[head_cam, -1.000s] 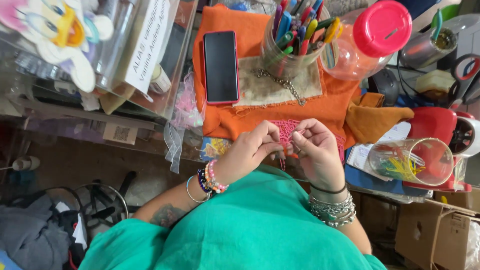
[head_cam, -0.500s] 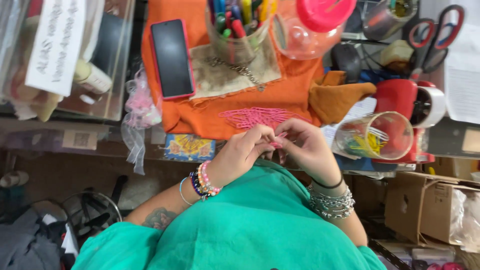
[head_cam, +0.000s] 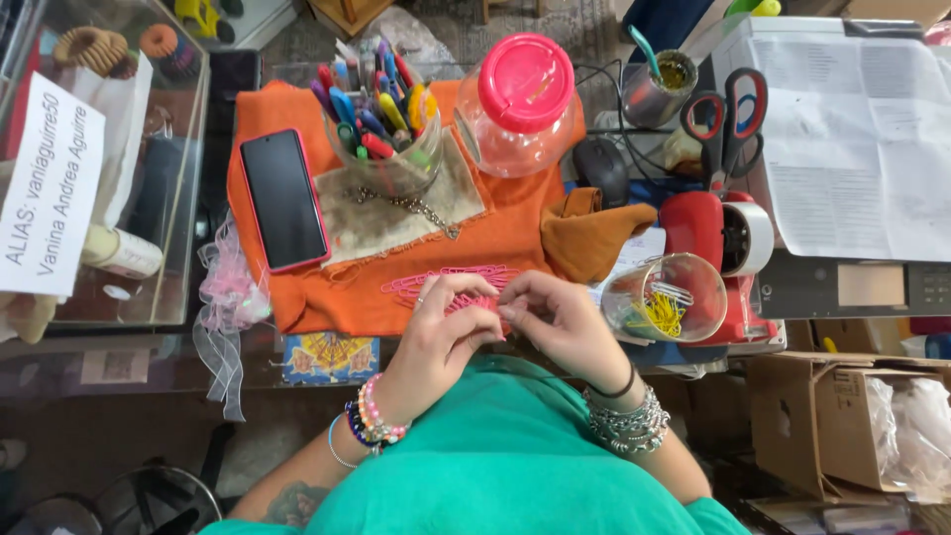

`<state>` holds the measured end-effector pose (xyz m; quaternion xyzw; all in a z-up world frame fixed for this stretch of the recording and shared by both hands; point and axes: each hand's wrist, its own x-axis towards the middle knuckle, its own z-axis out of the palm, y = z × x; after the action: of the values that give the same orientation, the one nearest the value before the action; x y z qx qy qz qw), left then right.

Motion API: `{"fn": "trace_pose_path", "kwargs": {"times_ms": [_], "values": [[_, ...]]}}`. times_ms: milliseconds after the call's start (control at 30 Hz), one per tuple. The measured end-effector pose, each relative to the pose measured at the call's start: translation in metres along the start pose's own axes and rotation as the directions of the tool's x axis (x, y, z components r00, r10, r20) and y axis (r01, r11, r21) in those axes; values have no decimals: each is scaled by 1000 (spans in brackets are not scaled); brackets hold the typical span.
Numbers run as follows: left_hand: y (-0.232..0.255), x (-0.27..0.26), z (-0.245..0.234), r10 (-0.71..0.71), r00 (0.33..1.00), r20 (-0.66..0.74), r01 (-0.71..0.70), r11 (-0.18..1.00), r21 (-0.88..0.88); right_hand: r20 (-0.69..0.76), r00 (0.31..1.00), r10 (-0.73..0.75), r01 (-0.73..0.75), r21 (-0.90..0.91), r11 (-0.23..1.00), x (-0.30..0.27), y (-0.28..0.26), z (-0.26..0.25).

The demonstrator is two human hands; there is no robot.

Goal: Sorting pink paperclips from a pile and placing them into a small container

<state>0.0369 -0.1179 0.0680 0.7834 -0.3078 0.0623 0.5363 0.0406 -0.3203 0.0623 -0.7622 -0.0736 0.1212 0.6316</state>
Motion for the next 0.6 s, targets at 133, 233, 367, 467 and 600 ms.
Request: {"fn": "trace_pose_path", "kwargs": {"times_ms": [133,233,367,467,600], "values": [[-6,-7,-2,43,999,-21,-43,999,-10,52,998,35,-31,-81,996,6,8,9],[-8,-9,-10,86,986,-143,-103,987,-123,-21,999,29,-32,-128,991,13,7,13],[-21,-22,-36,193,927,-323,-175,981,83,-109,989,-101,46,-422,905,19,9,23],[-38,-41,-50,164,915,-369,-101,978,184,-11,995,-97,69,-619,782,15,10,29],[-56,-60,-76,35,907,-419,31,988,149,49,999,-5,42,-807,588,12,39,35]]}}
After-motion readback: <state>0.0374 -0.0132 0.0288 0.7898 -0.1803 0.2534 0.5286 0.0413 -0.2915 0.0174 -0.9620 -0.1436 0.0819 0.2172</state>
